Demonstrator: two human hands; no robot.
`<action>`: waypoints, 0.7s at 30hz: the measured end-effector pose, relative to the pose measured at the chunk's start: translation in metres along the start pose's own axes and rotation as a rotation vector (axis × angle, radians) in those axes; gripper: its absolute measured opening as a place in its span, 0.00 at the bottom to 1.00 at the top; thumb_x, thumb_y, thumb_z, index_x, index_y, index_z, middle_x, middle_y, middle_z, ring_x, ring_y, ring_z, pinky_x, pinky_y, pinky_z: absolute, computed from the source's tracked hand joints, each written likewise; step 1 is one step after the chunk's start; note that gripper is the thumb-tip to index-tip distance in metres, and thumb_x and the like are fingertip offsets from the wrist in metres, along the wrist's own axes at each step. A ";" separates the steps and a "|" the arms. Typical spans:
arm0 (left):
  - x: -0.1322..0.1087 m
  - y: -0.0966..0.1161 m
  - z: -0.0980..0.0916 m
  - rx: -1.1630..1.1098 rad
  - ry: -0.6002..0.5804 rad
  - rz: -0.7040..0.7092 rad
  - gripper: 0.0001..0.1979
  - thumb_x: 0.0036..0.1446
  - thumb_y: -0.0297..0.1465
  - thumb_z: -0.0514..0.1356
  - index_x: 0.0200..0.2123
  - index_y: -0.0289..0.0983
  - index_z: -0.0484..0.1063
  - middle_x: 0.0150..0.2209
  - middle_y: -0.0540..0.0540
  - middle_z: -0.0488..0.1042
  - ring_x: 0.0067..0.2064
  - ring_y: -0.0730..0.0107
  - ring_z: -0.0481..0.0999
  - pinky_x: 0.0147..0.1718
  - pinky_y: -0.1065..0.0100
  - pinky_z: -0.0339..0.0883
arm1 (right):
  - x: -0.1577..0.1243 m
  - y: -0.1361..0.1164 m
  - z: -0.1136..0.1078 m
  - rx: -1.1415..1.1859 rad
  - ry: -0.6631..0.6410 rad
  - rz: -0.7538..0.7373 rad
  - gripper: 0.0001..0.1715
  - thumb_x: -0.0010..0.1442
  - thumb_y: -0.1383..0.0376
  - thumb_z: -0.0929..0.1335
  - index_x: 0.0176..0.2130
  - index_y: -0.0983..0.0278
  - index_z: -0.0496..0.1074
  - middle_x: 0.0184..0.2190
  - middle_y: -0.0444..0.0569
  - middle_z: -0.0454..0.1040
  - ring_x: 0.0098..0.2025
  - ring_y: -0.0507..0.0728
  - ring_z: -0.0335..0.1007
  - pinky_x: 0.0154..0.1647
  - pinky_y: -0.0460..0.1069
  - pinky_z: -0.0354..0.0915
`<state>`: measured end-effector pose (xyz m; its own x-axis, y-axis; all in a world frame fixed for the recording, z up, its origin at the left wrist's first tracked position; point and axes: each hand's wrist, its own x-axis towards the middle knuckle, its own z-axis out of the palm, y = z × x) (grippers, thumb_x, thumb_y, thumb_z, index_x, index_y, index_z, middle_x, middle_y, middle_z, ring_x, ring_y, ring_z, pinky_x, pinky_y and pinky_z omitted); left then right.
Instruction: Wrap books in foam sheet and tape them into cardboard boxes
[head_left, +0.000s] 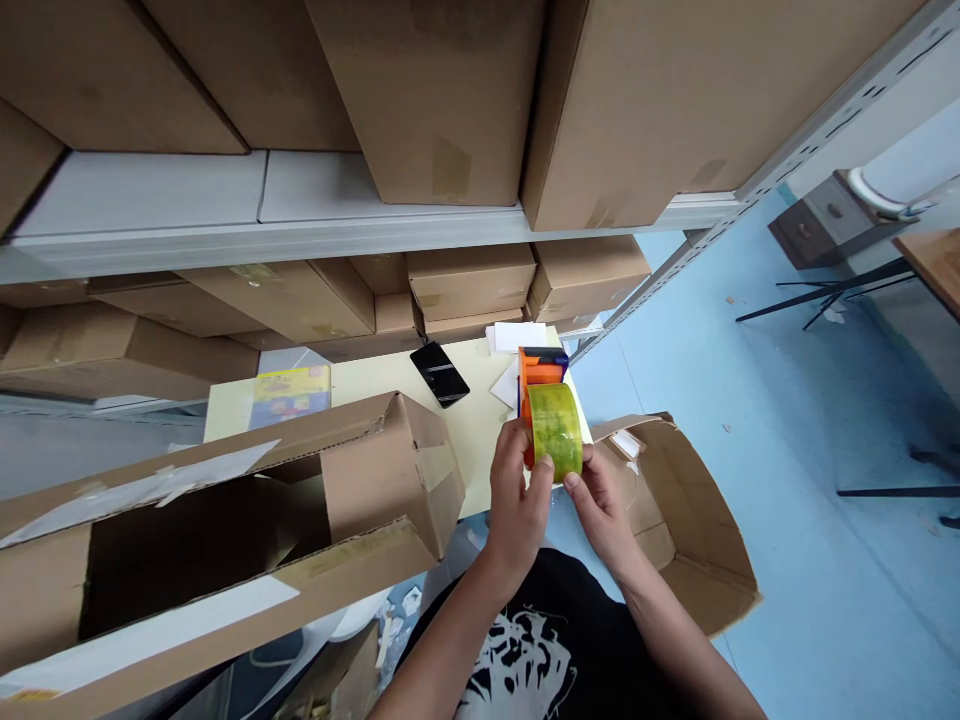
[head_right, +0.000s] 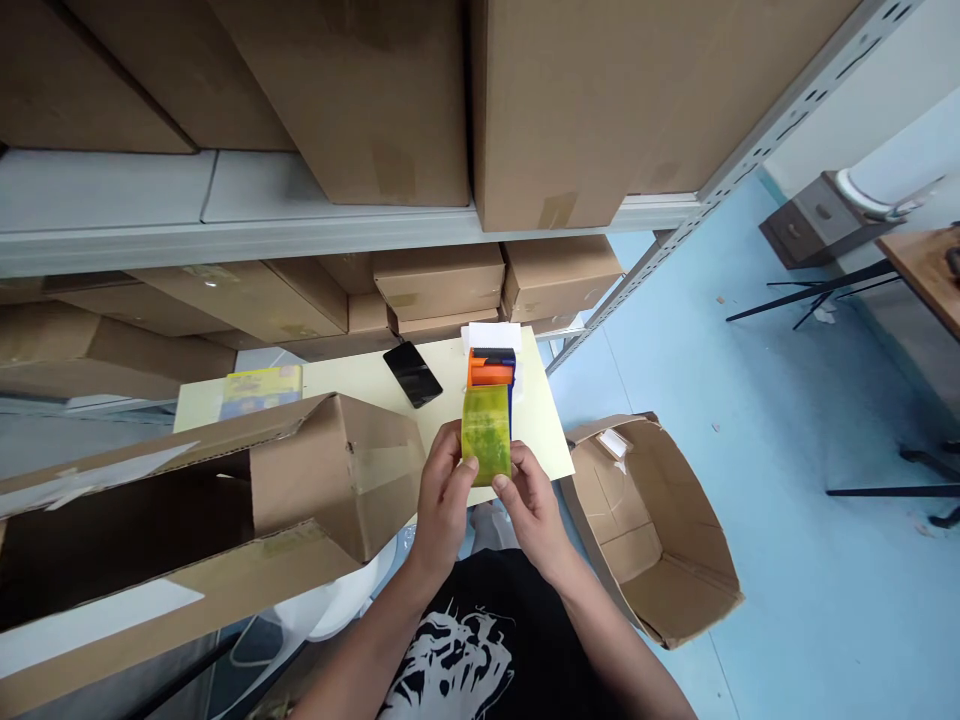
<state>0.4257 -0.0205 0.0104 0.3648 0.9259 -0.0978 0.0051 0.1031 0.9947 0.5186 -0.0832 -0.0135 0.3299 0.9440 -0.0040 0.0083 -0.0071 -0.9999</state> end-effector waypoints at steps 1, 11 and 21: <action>0.000 0.000 0.000 0.009 -0.017 0.011 0.08 0.56 0.28 0.49 0.38 0.38 0.65 0.39 0.46 0.65 0.40 0.65 0.67 0.38 0.66 0.62 | 0.000 -0.002 0.000 0.011 0.013 0.005 0.09 0.64 0.57 0.62 0.40 0.58 0.67 0.35 0.45 0.68 0.36 0.53 0.66 0.38 0.48 0.66; 0.005 0.007 0.001 -0.007 -0.038 0.014 0.06 0.57 0.30 0.50 0.34 0.38 0.65 0.37 0.45 0.66 0.41 0.65 0.67 0.41 0.66 0.62 | 0.006 -0.017 -0.005 -0.076 0.080 0.041 0.11 0.63 0.56 0.63 0.36 0.60 0.67 0.30 0.44 0.68 0.33 0.53 0.65 0.33 0.47 0.66; 0.013 0.007 0.005 -0.086 -0.013 -0.168 0.09 0.53 0.36 0.56 0.35 0.36 0.66 0.33 0.47 0.69 0.36 0.65 0.70 0.37 0.65 0.65 | 0.008 -0.018 -0.007 -0.288 0.039 0.037 0.09 0.64 0.58 0.62 0.34 0.61 0.65 0.29 0.44 0.66 0.31 0.53 0.62 0.31 0.47 0.62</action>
<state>0.4350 -0.0095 0.0159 0.3779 0.8881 -0.2617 -0.0126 0.2875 0.9577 0.5277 -0.0783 0.0042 0.3710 0.9280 -0.0343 0.2618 -0.1399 -0.9549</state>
